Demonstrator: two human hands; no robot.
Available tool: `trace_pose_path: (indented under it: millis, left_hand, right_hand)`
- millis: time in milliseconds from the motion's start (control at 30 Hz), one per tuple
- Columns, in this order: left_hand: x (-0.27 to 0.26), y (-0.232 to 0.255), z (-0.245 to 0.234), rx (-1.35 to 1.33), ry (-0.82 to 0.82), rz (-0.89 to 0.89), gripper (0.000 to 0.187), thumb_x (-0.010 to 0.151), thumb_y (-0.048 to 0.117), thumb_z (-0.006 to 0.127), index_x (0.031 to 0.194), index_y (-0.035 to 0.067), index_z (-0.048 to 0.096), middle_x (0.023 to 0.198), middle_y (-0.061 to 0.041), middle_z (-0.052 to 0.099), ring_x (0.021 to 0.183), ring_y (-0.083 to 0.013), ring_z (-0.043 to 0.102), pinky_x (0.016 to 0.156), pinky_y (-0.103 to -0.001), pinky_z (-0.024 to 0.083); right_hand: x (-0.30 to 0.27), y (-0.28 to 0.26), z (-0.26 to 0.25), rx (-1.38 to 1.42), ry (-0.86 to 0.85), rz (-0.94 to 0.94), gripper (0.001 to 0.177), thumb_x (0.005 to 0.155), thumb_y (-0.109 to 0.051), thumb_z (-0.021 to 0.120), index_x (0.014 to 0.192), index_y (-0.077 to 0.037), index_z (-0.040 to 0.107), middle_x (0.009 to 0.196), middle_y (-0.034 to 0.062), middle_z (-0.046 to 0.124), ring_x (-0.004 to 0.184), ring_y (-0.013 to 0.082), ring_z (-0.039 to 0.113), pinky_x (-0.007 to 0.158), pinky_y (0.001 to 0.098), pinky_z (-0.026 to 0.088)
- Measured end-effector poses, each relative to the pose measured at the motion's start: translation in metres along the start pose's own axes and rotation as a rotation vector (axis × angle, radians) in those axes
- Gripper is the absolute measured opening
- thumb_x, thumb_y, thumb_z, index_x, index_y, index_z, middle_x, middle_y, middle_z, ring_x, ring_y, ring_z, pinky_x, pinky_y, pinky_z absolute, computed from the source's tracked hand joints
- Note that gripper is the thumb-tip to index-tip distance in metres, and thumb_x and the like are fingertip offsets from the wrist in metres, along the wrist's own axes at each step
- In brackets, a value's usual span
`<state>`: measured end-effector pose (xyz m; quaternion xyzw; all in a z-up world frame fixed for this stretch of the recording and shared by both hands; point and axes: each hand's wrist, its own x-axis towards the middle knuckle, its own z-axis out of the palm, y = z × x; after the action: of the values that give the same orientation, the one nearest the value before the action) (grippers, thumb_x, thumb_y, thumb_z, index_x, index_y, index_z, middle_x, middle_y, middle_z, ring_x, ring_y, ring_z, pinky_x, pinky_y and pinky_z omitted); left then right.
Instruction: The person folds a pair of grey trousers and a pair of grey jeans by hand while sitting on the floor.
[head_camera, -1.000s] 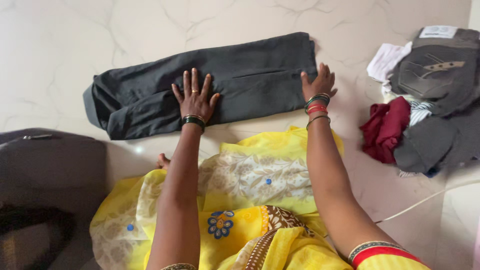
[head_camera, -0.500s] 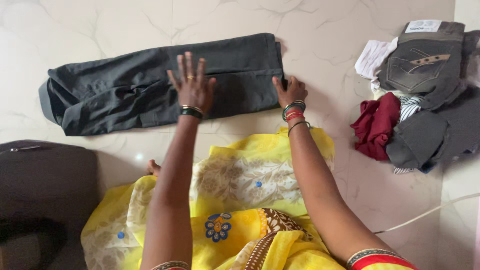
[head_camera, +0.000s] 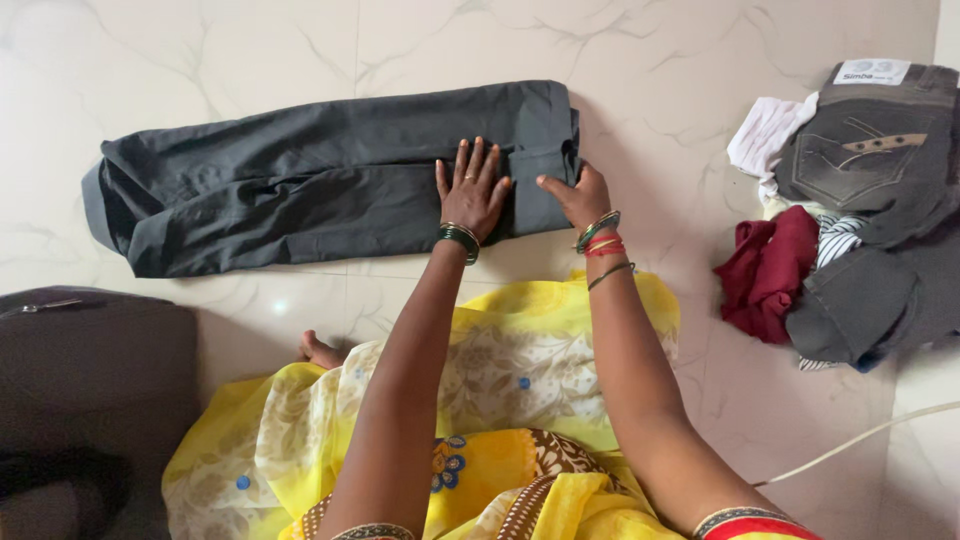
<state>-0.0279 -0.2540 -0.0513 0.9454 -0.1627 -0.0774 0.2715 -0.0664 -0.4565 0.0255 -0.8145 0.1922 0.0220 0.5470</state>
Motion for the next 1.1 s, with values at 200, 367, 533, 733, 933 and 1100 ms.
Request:
trace_pose_path:
  millis: [200, 367, 533, 733, 933, 1100]
  left_hand:
    - [0.015, -0.081, -0.028, -2.011, -0.012, -0.308, 0.082, 0.098, 0.073, 0.033, 0.16, 0.018, 0.038, 0.162, -0.013, 0.045, 0.148, -0.0341, 0.045, 0.127, -0.057, 0.02]
    - [0.004, -0.124, -0.055, -1.888, -0.079, -0.387, 0.088, 0.099, 0.075, 0.038, 0.16, 0.012, 0.041, 0.162, -0.016, 0.045, 0.144, -0.031, 0.047, 0.122, -0.05, 0.027]
    - [0.001, -0.123, -0.032, -1.428, 0.031, -0.347, 0.081, 0.097, 0.051, 0.069, 0.162, 0.012, 0.041, 0.163, -0.014, 0.046, 0.146, -0.0263, 0.044, 0.116, -0.041, 0.033]
    - [-0.009, -0.082, -0.029, -0.981, 0.218, -0.167, 0.107, 0.074, -0.004, 0.094, 0.158, 0.019, 0.032, 0.151, -0.018, 0.05, 0.136, -0.0267, 0.05, 0.111, -0.039, 0.045]
    - [-0.02, -0.08, -0.032, -0.989, 0.246, -0.127, 0.108, 0.073, -0.017, 0.076, 0.161, 0.025, 0.029, 0.151, -0.016, 0.056, 0.135, -0.024, 0.055, 0.111, -0.034, 0.048]
    - [-0.013, -0.087, -0.019, -1.192, 0.167, -0.208, 0.101, 0.081, -0.014, 0.078, 0.161, 0.025, 0.03, 0.136, -0.013, 0.062, 0.12, -0.0189, 0.061, 0.104, -0.031, 0.052]
  right_hand:
    - [-0.022, -0.067, 0.058, -0.276, -0.195, -0.516, 0.071, 0.089, -0.03, 0.086, 0.141, 0.007, 0.055, 0.136, 0.0229, 0.062, 0.124, 0.0279, 0.06, 0.1, 0.0393, 0.051]
    - [-0.027, -0.077, 0.115, 0.314, -0.639, -0.135, 0.064, 0.093, -0.021, 0.072, 0.149, -0.008, 0.045, 0.132, 0.0104, 0.063, 0.113, 0.0148, 0.063, 0.094, 0.0318, 0.056]
    - [-0.012, 0.003, 0.123, 0.502, -0.388, -0.132, 0.032, 0.101, -0.012, 0.072, 0.129, 0.001, 0.066, 0.123, 0.0115, 0.071, 0.109, 0.0153, 0.069, 0.094, 0.0318, 0.058]
    - [0.069, 0.058, 0.075, -0.277, 0.555, -0.587, 0.053, 0.085, -0.017, 0.087, 0.129, -0.004, 0.061, 0.118, 0.0156, 0.069, 0.106, 0.0327, 0.067, 0.089, 0.0372, 0.058]
    - [0.13, 0.045, 0.063, -0.334, 0.182, -0.217, 0.074, 0.073, -0.017, 0.075, 0.142, -0.005, 0.051, 0.099, 0.0095, 0.074, 0.086, 0.031, 0.073, 0.083, 0.04, 0.058]
    - [0.13, -0.062, 0.074, 0.297, -0.243, 0.113, 0.06, 0.087, -0.016, 0.075, 0.143, -0.012, 0.057, 0.102, 0.0066, 0.071, 0.086, 0.018, 0.068, 0.071, 0.0357, 0.058]
